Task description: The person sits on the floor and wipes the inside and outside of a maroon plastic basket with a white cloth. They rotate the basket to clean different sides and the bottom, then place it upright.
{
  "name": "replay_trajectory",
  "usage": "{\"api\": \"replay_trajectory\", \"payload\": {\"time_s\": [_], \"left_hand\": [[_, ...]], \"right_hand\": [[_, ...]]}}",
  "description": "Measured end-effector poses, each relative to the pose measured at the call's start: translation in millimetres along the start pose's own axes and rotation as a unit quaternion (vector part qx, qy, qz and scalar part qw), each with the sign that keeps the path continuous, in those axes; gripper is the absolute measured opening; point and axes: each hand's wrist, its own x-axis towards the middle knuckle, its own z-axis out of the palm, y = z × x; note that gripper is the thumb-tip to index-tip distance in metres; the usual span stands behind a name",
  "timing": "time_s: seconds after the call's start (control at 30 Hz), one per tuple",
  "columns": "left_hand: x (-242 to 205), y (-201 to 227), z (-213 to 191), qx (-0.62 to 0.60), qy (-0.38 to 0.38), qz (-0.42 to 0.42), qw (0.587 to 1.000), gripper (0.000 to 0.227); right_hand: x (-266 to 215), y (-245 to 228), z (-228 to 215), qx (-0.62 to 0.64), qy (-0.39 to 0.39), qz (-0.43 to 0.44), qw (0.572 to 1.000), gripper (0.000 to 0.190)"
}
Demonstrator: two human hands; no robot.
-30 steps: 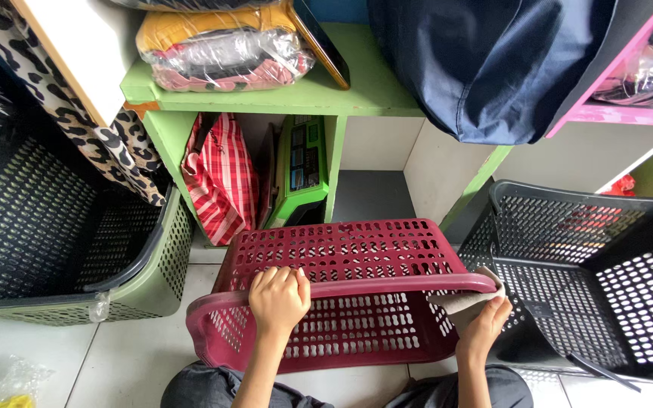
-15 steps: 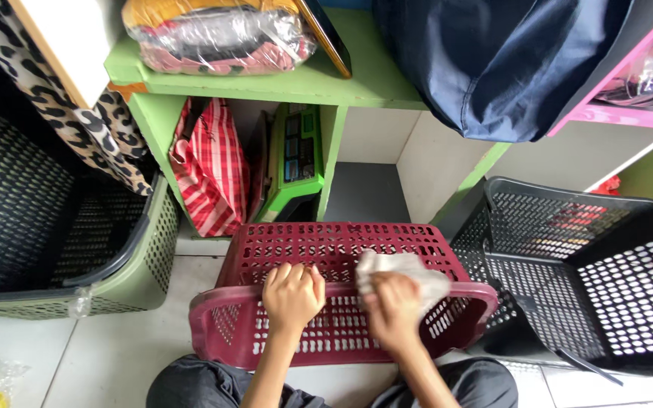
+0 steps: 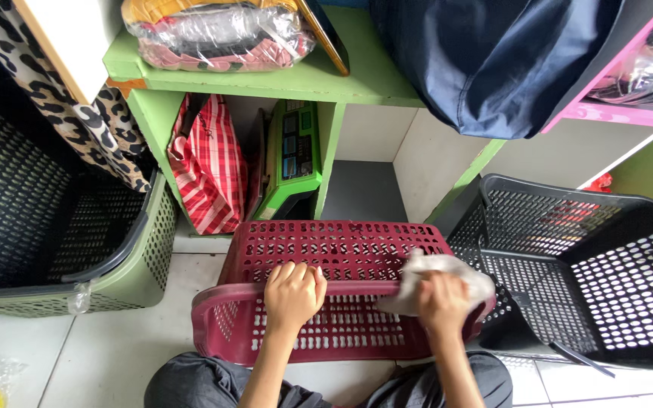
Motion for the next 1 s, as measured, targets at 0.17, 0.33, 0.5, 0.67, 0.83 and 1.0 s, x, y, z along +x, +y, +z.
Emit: {"api": "replay_trajectory", "payload": {"time_s": [0.17, 0.33, 0.5, 0.67, 0.83, 1.0], "left_hand": [[9.2, 4.5, -4.1, 0.009, 0.003, -0.014, 1.0, 0.035], [11.4, 1.9, -3.5, 0.023, 0.019, -0.02, 0.999, 0.032], [13.1, 1.3, -1.5, 0.043, 0.013, -0.023, 0.999, 0.033], [16.1, 0.2, -5.4, 0.039, 0.004, -0.021, 0.999, 0.032], [12.4, 10.4, -2.8, 0.037, 0.004, -0.014, 0.999, 0.03], [13.1, 8.8, -2.0, 0.053, -0.013, -0.021, 0.998, 0.03]], "right_hand": [[-29.2, 109.9, -35.0, 0.006, 0.062, 0.115, 0.991, 0.031], [-50.2, 116.2, -35.4, -0.062, 0.057, 0.121, 0.989, 0.029], [-36.9, 99.2, -29.8, -0.048, 0.068, 0.19, 0.978, 0.025], [-10.8, 65.7, -45.1, 0.266, 0.134, 0.327, 0.897, 0.03], [22.4, 8.1, -63.9, 0.271, 0.111, 0.183, 0.939, 0.024], [43.6, -107.3, -57.9, 0.269, -0.051, 0.042, 0.961, 0.031]]}}
